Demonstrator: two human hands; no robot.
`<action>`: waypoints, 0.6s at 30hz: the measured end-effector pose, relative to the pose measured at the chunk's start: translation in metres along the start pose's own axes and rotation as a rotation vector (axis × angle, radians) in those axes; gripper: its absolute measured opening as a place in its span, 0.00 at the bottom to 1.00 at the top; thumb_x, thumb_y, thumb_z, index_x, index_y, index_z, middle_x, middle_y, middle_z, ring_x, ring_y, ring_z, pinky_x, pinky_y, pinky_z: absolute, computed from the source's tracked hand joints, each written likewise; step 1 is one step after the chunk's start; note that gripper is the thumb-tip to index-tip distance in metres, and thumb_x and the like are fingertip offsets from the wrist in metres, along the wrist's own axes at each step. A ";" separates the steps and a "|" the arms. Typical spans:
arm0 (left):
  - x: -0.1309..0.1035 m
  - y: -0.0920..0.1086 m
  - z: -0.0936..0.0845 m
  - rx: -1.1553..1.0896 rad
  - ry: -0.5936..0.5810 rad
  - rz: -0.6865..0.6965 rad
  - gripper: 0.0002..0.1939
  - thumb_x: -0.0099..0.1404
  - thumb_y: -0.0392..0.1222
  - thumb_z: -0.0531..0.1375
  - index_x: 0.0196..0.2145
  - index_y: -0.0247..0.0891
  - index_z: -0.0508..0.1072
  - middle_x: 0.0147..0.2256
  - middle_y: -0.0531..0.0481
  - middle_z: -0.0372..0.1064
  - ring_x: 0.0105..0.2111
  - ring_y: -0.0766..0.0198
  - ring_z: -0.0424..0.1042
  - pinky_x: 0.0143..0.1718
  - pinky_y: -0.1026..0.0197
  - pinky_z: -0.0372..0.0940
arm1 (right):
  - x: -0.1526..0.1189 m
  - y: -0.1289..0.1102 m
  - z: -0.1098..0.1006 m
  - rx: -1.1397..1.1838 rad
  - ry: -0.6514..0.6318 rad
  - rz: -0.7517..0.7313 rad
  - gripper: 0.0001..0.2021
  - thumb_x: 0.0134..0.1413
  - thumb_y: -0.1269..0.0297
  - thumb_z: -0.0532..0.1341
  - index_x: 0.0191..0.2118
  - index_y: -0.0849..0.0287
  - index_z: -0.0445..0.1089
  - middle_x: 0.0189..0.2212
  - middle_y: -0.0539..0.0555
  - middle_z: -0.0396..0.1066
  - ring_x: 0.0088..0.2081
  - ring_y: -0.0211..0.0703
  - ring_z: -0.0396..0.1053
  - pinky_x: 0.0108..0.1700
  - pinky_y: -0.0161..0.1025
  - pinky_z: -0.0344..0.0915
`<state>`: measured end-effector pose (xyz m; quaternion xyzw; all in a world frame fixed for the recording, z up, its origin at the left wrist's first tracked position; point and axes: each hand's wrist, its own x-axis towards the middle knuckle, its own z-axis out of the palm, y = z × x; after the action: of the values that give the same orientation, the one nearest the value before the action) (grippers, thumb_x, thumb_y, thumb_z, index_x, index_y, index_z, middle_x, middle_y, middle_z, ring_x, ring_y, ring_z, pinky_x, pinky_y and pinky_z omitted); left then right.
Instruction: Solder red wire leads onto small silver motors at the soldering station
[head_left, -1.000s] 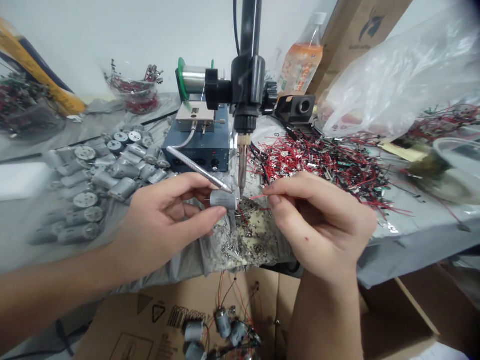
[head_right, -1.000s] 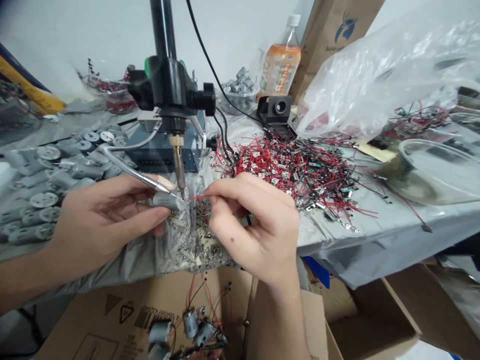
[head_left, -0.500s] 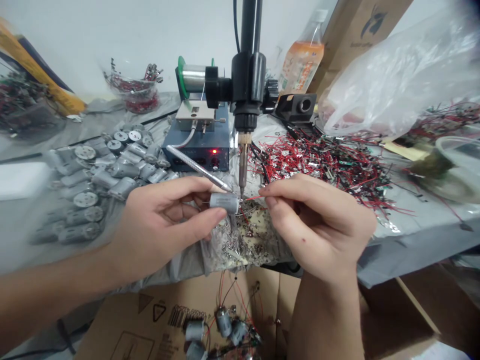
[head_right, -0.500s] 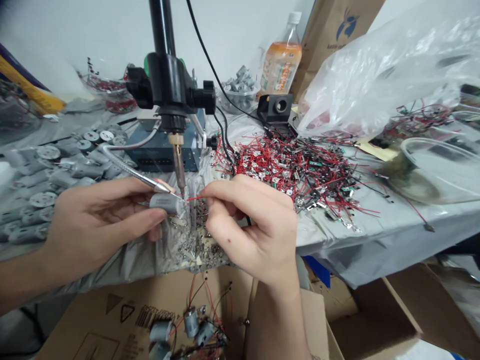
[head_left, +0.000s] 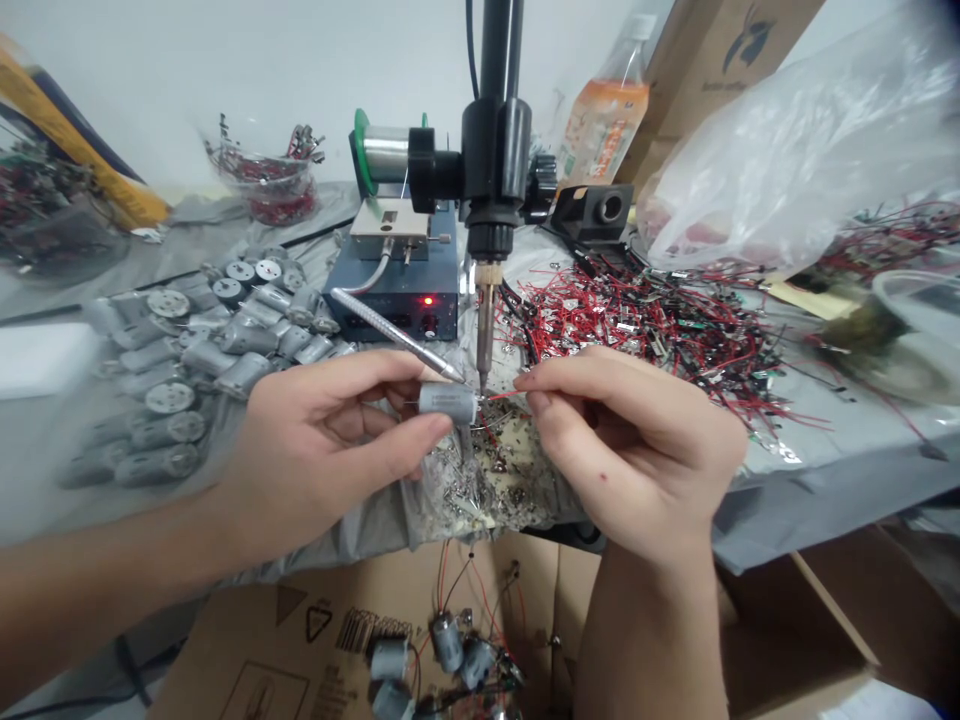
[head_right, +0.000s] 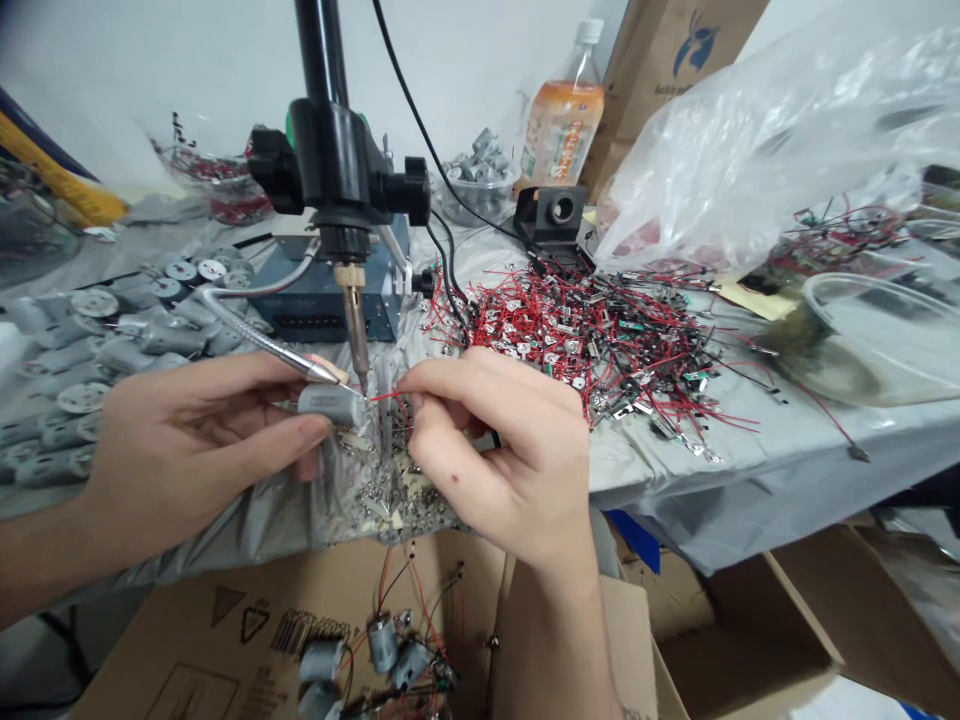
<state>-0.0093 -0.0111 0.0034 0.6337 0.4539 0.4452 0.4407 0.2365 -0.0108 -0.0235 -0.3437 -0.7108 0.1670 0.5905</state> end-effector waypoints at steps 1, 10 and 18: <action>0.000 0.000 0.000 0.000 0.004 0.001 0.08 0.70 0.38 0.81 0.46 0.41 0.92 0.28 0.60 0.84 0.22 0.68 0.81 0.27 0.73 0.80 | 0.000 0.000 0.000 0.000 -0.003 0.005 0.13 0.73 0.78 0.67 0.42 0.52 0.85 0.31 0.47 0.79 0.29 0.36 0.70 0.33 0.41 0.69; 0.001 -0.005 0.001 -0.013 0.043 -0.021 0.11 0.65 0.41 0.84 0.45 0.48 0.93 0.32 0.58 0.87 0.21 0.65 0.82 0.28 0.66 0.86 | 0.000 0.001 0.000 0.001 -0.015 0.001 0.13 0.72 0.78 0.66 0.42 0.53 0.85 0.32 0.48 0.81 0.30 0.37 0.72 0.33 0.41 0.68; 0.004 -0.016 0.001 -0.035 0.010 0.189 0.14 0.66 0.32 0.81 0.45 0.50 0.93 0.34 0.59 0.88 0.21 0.67 0.81 0.25 0.68 0.84 | 0.003 0.007 0.002 0.000 0.003 -0.078 0.11 0.72 0.77 0.67 0.41 0.56 0.85 0.29 0.47 0.78 0.28 0.35 0.71 0.31 0.38 0.65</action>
<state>-0.0104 -0.0043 -0.0117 0.6636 0.3865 0.4958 0.4055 0.2366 -0.0035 -0.0262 -0.3160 -0.7230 0.1432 0.5974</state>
